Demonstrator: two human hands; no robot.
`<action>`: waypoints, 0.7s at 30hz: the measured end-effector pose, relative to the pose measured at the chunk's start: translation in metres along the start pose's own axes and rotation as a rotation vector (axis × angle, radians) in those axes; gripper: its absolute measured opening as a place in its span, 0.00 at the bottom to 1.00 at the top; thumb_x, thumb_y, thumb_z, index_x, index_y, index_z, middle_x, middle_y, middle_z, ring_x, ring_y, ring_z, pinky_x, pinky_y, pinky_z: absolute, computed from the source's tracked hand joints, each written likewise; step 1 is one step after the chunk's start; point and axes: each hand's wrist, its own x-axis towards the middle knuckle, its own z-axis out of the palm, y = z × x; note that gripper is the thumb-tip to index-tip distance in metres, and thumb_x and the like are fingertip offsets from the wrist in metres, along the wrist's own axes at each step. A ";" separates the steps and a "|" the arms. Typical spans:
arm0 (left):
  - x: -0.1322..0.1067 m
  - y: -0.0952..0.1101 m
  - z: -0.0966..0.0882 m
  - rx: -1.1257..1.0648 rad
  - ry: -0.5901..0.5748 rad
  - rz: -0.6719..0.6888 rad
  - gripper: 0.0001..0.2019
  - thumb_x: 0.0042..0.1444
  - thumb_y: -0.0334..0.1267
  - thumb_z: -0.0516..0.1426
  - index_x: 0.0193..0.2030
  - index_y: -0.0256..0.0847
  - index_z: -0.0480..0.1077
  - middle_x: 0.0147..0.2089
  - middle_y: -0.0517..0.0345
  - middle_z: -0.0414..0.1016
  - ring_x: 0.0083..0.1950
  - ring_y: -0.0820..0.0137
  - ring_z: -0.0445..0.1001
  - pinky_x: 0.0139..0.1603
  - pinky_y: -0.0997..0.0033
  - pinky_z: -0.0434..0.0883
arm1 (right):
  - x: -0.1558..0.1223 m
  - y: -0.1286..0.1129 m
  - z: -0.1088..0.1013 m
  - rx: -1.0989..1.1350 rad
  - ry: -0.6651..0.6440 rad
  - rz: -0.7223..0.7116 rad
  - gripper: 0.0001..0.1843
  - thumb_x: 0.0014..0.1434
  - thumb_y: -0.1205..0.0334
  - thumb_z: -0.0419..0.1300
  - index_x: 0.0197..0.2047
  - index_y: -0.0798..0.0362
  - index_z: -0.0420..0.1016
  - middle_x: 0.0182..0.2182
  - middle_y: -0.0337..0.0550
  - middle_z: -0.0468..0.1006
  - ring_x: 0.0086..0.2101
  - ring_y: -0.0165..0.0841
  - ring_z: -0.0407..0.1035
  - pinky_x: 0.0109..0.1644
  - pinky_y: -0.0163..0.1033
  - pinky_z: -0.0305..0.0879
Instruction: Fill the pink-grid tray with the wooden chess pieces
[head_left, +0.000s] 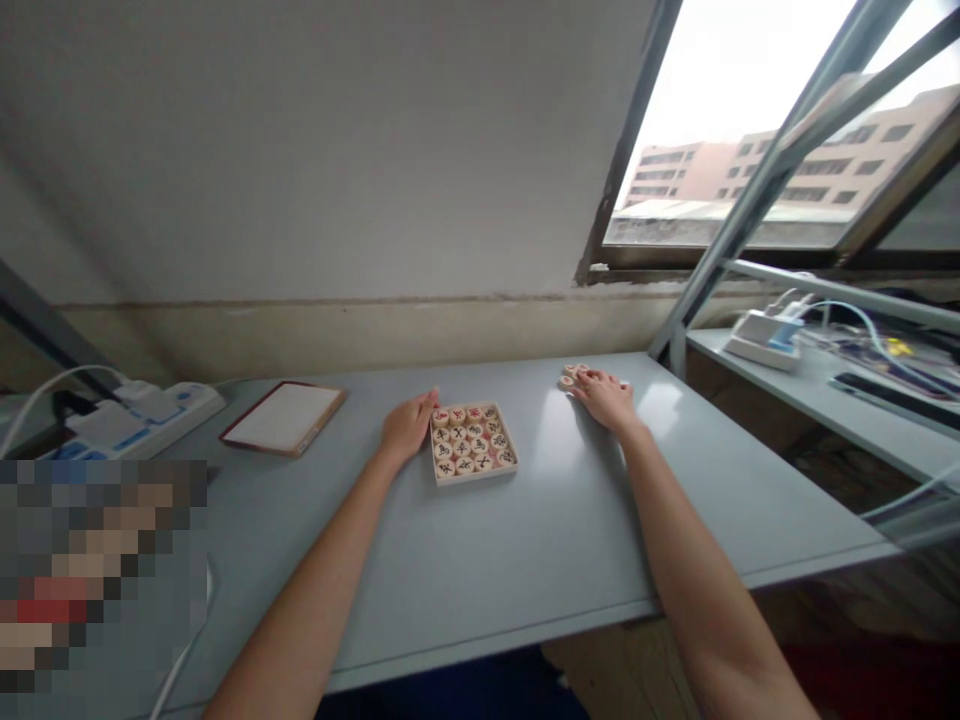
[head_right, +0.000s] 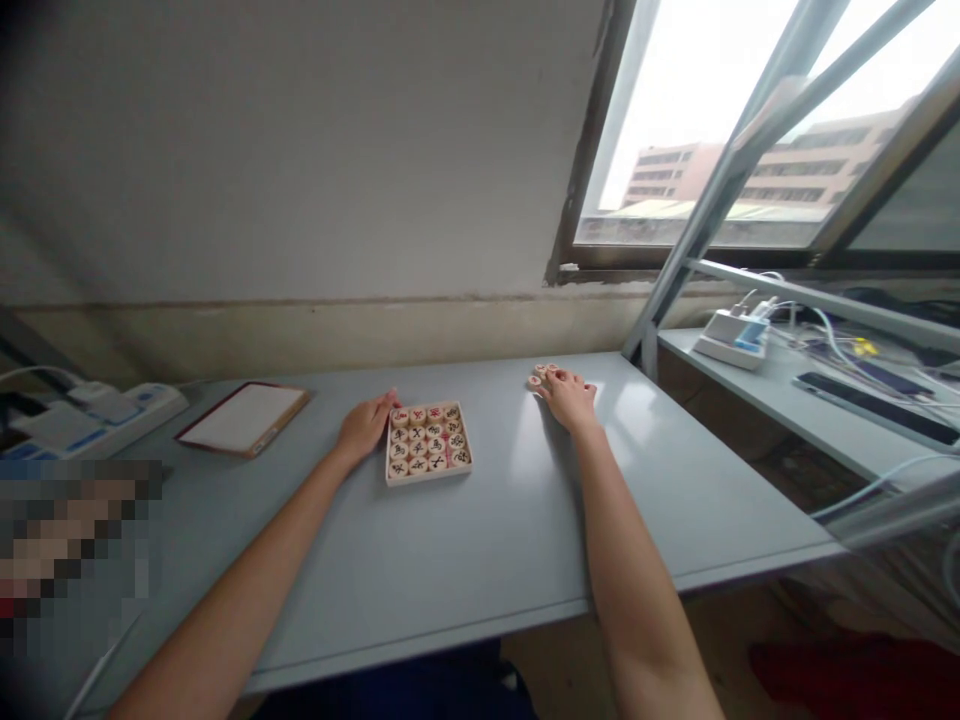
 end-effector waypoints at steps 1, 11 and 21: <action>0.000 0.000 0.000 0.006 0.001 0.001 0.33 0.55 0.55 0.30 0.34 0.43 0.71 0.33 0.56 0.75 0.35 0.67 0.72 0.31 0.73 0.61 | 0.000 0.009 0.004 -0.008 -0.018 0.013 0.16 0.57 0.53 0.48 0.48 0.44 0.66 0.47 0.46 0.66 0.43 0.42 0.58 0.41 0.46 0.52; -0.003 0.000 0.000 0.002 0.025 0.046 0.31 0.56 0.55 0.30 0.34 0.42 0.70 0.33 0.55 0.75 0.35 0.67 0.71 0.31 0.74 0.60 | -0.002 -0.010 0.007 0.011 0.206 -0.266 0.13 0.57 0.61 0.49 0.44 0.45 0.69 0.48 0.45 0.66 0.46 0.40 0.55 0.48 0.50 0.41; -0.004 0.002 -0.003 0.002 0.003 0.030 0.30 0.56 0.54 0.32 0.36 0.43 0.70 0.35 0.55 0.76 0.37 0.67 0.72 0.32 0.73 0.61 | -0.002 -0.023 0.006 0.210 0.175 -0.328 0.13 0.55 0.53 0.52 0.40 0.45 0.72 0.43 0.43 0.68 0.44 0.40 0.59 0.47 0.46 0.50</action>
